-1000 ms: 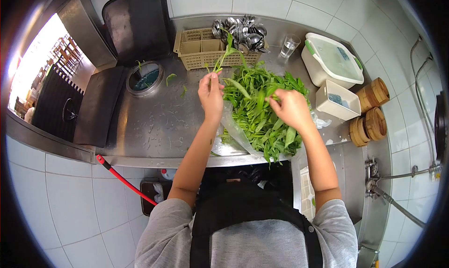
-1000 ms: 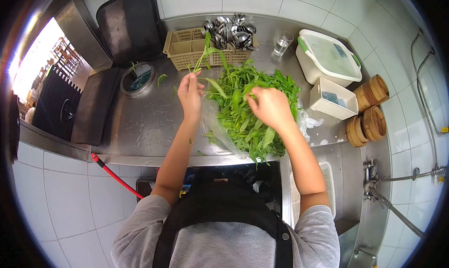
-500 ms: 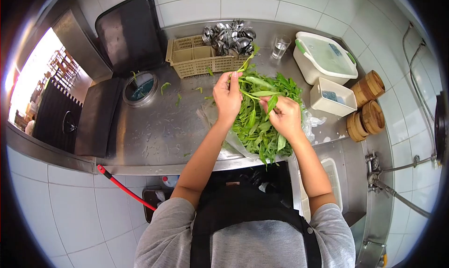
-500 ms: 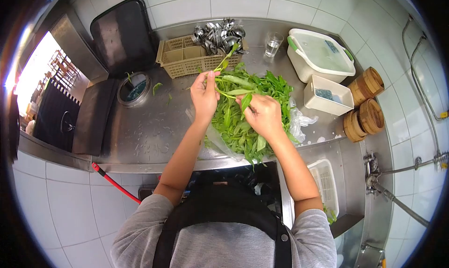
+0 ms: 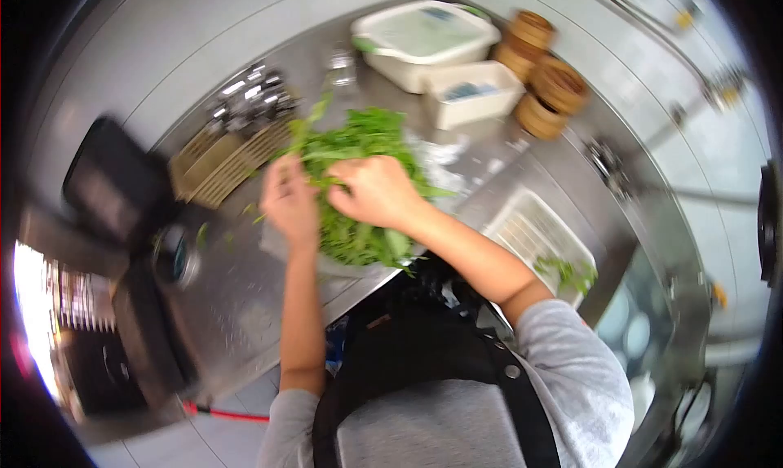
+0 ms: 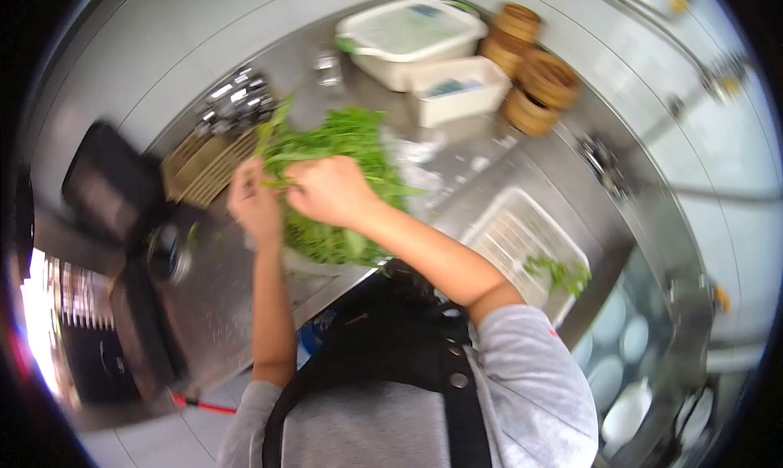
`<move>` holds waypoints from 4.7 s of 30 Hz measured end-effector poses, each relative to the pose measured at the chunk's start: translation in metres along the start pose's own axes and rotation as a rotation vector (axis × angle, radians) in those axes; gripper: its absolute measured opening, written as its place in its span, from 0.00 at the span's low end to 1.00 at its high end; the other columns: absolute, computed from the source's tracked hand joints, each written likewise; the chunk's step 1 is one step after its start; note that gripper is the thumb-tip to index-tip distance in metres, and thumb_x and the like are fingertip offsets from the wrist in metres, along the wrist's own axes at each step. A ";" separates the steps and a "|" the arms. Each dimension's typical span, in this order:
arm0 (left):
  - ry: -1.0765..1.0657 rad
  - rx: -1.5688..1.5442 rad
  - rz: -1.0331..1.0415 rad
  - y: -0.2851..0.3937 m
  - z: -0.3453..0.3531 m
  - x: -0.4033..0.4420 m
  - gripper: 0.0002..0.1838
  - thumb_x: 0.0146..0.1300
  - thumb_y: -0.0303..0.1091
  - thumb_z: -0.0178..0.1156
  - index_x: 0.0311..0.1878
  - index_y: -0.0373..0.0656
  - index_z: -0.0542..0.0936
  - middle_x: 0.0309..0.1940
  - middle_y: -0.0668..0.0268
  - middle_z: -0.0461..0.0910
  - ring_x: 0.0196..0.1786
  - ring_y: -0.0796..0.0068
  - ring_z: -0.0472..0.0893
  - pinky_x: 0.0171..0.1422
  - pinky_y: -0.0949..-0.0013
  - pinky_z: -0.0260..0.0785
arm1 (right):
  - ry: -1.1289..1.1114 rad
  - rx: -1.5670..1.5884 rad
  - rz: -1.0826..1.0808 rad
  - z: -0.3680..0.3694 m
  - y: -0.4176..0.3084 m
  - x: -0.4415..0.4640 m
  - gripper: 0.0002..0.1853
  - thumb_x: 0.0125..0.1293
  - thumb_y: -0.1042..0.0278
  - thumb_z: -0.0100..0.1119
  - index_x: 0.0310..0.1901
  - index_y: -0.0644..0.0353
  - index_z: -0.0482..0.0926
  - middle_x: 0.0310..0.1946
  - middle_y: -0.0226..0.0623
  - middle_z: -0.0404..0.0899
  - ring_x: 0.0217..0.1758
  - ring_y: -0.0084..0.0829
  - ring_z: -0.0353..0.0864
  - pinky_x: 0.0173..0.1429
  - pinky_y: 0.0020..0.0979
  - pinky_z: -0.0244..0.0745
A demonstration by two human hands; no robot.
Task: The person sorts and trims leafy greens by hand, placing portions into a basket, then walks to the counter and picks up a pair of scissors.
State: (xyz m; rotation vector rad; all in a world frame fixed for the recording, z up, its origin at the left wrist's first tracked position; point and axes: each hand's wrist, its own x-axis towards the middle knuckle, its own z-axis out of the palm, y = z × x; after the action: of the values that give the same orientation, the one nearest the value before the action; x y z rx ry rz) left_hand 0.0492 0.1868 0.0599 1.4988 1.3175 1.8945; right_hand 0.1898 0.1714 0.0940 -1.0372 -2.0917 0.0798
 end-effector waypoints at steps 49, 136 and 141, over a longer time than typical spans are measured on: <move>0.418 -0.087 0.037 -0.025 -0.166 -0.013 0.07 0.65 0.26 0.46 0.42 0.36 0.73 0.25 0.67 0.73 0.26 0.81 0.74 0.31 0.80 0.64 | -0.452 -0.344 -0.314 0.078 0.022 0.007 0.04 0.45 0.71 0.56 0.22 0.53 0.80 0.29 0.28 0.76 0.42 0.31 0.70 0.45 0.36 0.62; -0.383 0.723 -0.027 -0.274 -0.207 0.055 0.11 0.53 0.24 0.56 0.41 0.34 0.76 0.36 0.49 0.74 0.45 0.48 0.72 0.52 0.57 0.65 | 0.747 -0.195 0.683 -0.087 0.086 -0.153 0.08 0.63 0.72 0.56 0.41 0.66 0.75 0.40 0.33 0.76 0.39 0.19 0.72 0.42 0.19 0.66; -0.612 0.855 0.069 -0.276 -0.157 0.071 0.13 0.51 0.23 0.56 0.42 0.38 0.77 0.37 0.53 0.74 0.46 0.52 0.73 0.50 0.58 0.67 | 0.790 -0.234 0.665 -0.091 0.069 -0.158 0.07 0.63 0.72 0.56 0.40 0.66 0.75 0.40 0.32 0.75 0.39 0.19 0.71 0.41 0.19 0.66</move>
State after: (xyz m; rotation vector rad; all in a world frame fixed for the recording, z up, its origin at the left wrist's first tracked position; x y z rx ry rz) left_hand -0.1841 0.3077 -0.1318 2.2758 1.8341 0.7319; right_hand 0.3522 0.0824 0.0339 -1.5566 -1.0161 -0.2196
